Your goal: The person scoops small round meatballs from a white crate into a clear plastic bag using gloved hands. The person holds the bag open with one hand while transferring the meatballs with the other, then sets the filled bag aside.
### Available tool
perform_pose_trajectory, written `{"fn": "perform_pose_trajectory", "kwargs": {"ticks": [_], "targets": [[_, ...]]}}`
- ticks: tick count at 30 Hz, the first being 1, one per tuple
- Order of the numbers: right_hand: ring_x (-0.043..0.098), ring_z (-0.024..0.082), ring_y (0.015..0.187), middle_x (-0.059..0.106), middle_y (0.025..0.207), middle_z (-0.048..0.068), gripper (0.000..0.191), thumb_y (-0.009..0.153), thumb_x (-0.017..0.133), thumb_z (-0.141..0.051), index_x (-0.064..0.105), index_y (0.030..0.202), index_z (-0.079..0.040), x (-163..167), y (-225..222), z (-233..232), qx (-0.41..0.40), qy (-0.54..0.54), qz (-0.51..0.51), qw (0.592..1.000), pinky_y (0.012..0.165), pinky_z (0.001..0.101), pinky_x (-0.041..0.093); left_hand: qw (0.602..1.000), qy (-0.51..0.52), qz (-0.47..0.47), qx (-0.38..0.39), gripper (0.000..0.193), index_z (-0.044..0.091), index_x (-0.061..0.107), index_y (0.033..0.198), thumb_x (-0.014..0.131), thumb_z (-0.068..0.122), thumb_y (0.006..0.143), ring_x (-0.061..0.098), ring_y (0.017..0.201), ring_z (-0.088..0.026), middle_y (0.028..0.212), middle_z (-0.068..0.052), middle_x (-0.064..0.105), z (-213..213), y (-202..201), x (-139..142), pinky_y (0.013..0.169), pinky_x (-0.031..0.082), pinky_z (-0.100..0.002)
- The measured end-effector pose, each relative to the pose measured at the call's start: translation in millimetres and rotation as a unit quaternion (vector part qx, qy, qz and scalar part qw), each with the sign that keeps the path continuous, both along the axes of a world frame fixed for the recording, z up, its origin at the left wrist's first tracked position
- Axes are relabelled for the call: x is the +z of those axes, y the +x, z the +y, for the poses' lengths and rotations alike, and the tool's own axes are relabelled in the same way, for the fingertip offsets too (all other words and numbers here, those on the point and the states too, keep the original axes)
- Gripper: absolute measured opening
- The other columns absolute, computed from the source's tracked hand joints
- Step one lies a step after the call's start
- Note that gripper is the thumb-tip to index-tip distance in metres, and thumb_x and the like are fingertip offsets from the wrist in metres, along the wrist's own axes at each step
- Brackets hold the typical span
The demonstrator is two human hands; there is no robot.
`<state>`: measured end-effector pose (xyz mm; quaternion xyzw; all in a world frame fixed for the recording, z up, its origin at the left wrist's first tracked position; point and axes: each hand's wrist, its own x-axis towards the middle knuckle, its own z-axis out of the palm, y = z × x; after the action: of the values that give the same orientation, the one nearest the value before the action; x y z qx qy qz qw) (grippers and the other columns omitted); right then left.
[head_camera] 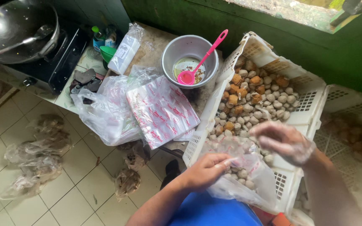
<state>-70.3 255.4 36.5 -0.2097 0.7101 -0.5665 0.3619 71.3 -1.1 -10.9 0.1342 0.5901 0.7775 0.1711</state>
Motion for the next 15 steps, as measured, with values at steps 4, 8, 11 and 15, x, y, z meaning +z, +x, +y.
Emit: {"fn": "perform_pose_trajectory", "kwargs": {"ticks": [4,8,11,15], "targets": [[0.071,0.026,0.112,0.075,0.118,0.015,0.033,0.085,0.075,0.001,0.068,0.117,-0.006,15.6,65.2,11.8,0.158,-0.116,0.298,0.934,0.092,0.037,0.059,0.977,0.085,-0.196,0.02,0.035,0.005,0.063,0.137,0.047,0.022,0.111,0.034,0.048,-0.001,0.059,0.01,0.042,5.2,-2.3,5.0,0.045,0.028,-0.021],[0.073,0.026,0.101,0.076,0.107,0.012,0.031,0.088,0.071,-0.003,0.066,0.119,-0.001,17.0,60.1,-9.5,0.144,-0.106,0.277,0.944,0.085,0.0367,0.06,0.975,0.076,-0.21,0.005,0.032,0.006,0.064,0.132,0.047,0.021,0.109,0.035,0.048,-0.002,0.059,0.01,0.043,4.5,-3.8,7.9,0.045,0.027,-0.022],[0.07,0.016,0.066,0.072,0.081,0.004,0.009,0.093,0.067,-0.015,0.075,0.097,-0.012,3.2,16.9,-30.4,0.049,0.086,0.248,0.964,0.061,0.0284,0.06,0.98,0.042,-0.191,-0.043,0.03,0.003,0.066,0.126,0.047,0.022,0.111,0.035,0.052,-0.001,0.064,0.011,0.043,2.4,-2.4,8.4,0.047,0.027,-0.022],[0.071,0.03,0.079,0.073,0.093,0.015,0.021,0.083,0.068,-0.007,0.072,0.103,-0.005,-58.0,-26.9,-71.8,-0.002,0.157,0.421,0.893,0.072,0.0414,0.058,0.985,0.027,-0.154,-0.077,0.028,0.003,0.067,0.122,0.049,0.023,0.112,0.034,0.057,-0.001,0.068,0.011,0.041,2.3,-3.4,8.8,0.051,0.028,-0.022]]}}
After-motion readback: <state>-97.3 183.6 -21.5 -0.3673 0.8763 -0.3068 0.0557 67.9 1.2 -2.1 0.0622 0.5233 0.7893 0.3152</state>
